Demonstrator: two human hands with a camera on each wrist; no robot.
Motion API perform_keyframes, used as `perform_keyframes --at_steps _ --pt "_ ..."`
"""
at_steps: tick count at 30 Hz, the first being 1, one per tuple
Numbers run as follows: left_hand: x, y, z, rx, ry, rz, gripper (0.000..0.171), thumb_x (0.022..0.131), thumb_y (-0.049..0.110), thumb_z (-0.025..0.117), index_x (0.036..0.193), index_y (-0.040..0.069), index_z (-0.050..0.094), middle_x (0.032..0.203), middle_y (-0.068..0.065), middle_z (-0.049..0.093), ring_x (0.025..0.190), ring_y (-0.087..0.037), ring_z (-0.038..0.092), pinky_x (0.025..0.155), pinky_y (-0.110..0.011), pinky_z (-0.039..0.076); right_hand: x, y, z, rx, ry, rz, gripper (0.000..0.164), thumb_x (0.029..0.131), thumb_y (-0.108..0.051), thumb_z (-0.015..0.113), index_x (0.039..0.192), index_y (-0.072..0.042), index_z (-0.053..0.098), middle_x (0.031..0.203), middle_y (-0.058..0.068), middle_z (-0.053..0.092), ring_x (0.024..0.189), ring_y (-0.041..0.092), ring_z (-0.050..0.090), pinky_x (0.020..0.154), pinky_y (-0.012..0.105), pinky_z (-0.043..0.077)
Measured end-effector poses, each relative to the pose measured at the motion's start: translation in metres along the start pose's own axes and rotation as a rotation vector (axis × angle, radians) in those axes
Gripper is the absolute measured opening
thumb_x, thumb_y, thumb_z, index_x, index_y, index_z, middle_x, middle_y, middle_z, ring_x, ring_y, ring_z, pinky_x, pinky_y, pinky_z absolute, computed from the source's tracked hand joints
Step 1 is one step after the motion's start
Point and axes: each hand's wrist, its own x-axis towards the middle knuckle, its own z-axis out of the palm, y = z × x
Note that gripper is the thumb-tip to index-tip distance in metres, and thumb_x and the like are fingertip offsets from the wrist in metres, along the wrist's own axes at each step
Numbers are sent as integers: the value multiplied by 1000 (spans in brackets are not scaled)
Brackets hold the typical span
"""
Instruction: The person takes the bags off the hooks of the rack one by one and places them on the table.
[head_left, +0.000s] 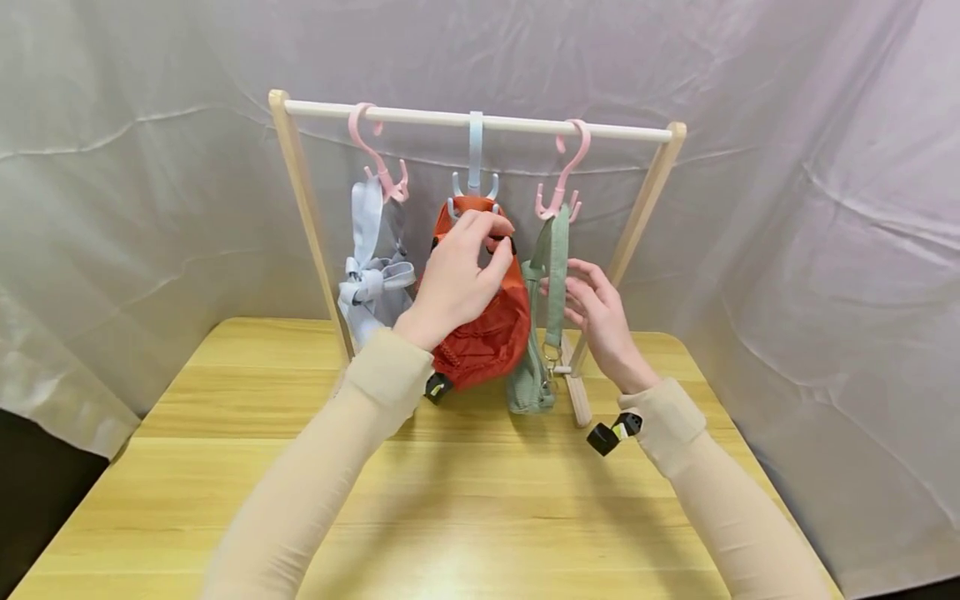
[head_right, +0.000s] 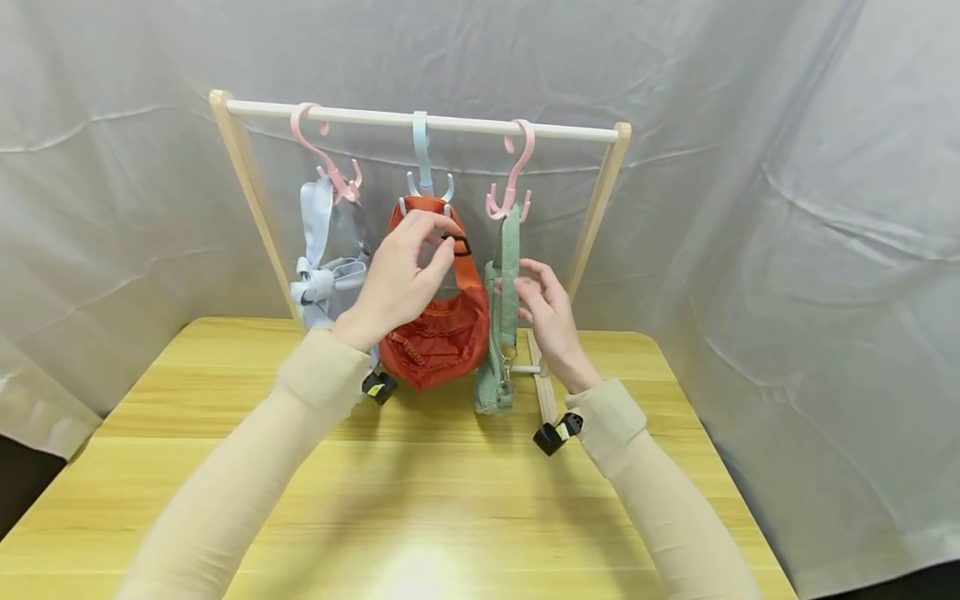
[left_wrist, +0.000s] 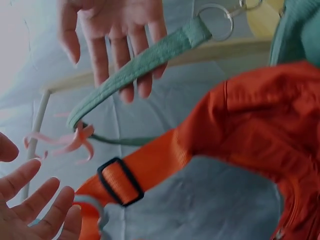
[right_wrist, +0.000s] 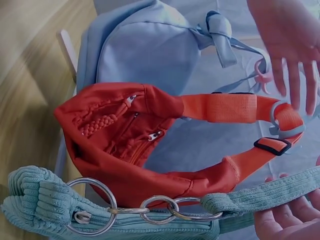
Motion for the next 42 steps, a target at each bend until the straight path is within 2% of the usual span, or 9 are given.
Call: perform_keyframes --at_steps 4,8,14,17,23,28,32,37,42 --pt "2 0 10 -78 -48 -36 27 103 23 47 124 15 62 121 -3 61 107 -15 61 95 -32 52 -2 0 -1 1 -25 10 25 107 -17 42 131 -15 47 104 -8 72 104 12 71 88 25 55" --pt "3 1 18 -168 -82 -71 25 104 24 46 121 15 62 114 -4 62 102 -17 61 96 -37 53 -7 2 -1 -30 -48 -5 32 106 -16 41 137 -8 45 106 -7 71 103 10 70 89 24 55" --pt "6 3 24 -286 -139 -129 26 106 24 42 121 16 60 116 -6 63 99 -21 59 89 -38 48 -16 9 3 -238 -82 -157 45 102 -2 48 146 4 39 126 25 63 106 2 66 94 19 53" --pt "7 5 26 -342 -164 -167 26 107 25 40 123 18 60 123 -5 64 106 -22 61 92 -38 48 -19 13 6 -337 -100 -206 51 99 2 51 148 3 39 134 33 57 110 2 64 96 17 50" --pt "11 4 32 -480 -190 -215 29 108 22 36 123 12 59 134 -8 61 118 -27 63 101 -44 51 -25 20 6 -382 -116 -192 59 95 6 55 151 1 38 139 29 56 119 22 60 95 16 50" --pt "10 1 36 -614 -223 -287 33 109 22 34 125 9 59 141 -8 56 125 -28 60 107 -47 50 -30 30 2 -504 -153 -285 62 92 8 58 151 0 39 136 26 59 121 37 61 98 38 56" --pt "8 -1 38 -766 -258 -365 36 108 24 32 128 7 56 143 -11 55 127 -31 60 110 -46 46 -33 39 -3 -655 -167 -400 65 89 8 61 150 -1 42 133 22 61 116 38 65 92 50 57" --pt "5 -8 41 -936 -264 -412 35 105 25 31 130 10 51 142 -20 53 122 -37 63 103 -40 50 -30 48 -7 -734 -141 -475 50 87 7 62 137 2 56 126 20 65 113 34 66 88 46 59" --pt "5 -10 44 -995 -248 -404 34 104 24 32 131 13 48 136 -23 54 118 -41 62 89 -32 51 -18 56 -12 -686 -68 -515 34 85 13 59 117 6 66 119 19 67 109 32 66 87 31 59"
